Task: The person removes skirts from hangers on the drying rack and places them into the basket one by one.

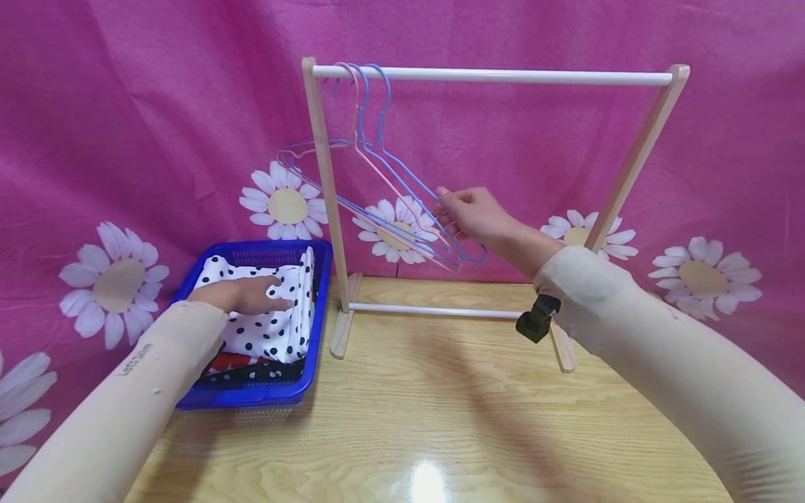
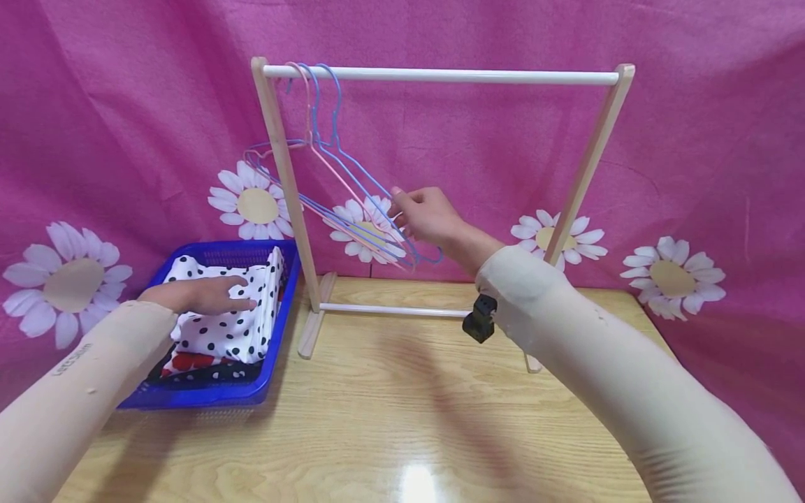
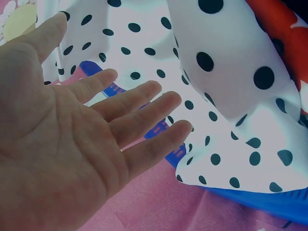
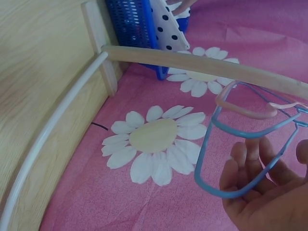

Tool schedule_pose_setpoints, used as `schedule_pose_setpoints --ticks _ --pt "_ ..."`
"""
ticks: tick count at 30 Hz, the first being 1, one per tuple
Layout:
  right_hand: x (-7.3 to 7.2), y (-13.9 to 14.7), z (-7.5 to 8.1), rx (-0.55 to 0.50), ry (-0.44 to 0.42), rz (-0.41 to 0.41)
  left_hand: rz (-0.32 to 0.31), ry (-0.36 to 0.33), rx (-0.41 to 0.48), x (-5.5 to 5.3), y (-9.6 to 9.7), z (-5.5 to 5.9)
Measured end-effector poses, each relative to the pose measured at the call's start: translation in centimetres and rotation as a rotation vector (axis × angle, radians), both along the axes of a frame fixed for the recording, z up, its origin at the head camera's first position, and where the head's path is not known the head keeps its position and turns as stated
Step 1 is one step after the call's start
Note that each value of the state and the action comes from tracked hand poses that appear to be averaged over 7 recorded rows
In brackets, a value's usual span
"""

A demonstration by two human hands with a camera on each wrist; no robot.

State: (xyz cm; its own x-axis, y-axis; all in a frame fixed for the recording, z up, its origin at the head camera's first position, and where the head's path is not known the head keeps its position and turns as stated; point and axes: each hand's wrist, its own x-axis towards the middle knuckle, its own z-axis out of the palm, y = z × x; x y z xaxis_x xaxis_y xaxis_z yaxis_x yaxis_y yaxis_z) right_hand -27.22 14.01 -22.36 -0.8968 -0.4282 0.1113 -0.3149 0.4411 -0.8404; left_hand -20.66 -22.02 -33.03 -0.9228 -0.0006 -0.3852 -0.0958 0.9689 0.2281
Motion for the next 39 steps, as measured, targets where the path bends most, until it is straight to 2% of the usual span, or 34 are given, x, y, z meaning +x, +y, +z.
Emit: schedule_pose_setpoints --ticks 9,20,26,33,39 --pt "-0.1 0.7 -0.2 -0.026 0.028 0.0 -0.033 0.036 0.046 0.1 0.2 0.5" --pt "-0.1 2.5 -0.8 -0.034 0.049 -0.066 -0.117 0.096 0.085 0.5 1.1 0.7" --pt "0.2 3.5 -0.6 -0.05 0.05 -0.057 -0.121 0.107 0.092 0.4 1.8 0.9" --pt "0.4 4.4 -0.9 -0.032 0.056 -0.059 -0.138 0.222 0.095 0.7 2.3 1.4" --pt "0.6 5.3 -1.4 -0.023 0.064 -0.059 -0.127 0.26 0.101 1.2 2.6 2.0"
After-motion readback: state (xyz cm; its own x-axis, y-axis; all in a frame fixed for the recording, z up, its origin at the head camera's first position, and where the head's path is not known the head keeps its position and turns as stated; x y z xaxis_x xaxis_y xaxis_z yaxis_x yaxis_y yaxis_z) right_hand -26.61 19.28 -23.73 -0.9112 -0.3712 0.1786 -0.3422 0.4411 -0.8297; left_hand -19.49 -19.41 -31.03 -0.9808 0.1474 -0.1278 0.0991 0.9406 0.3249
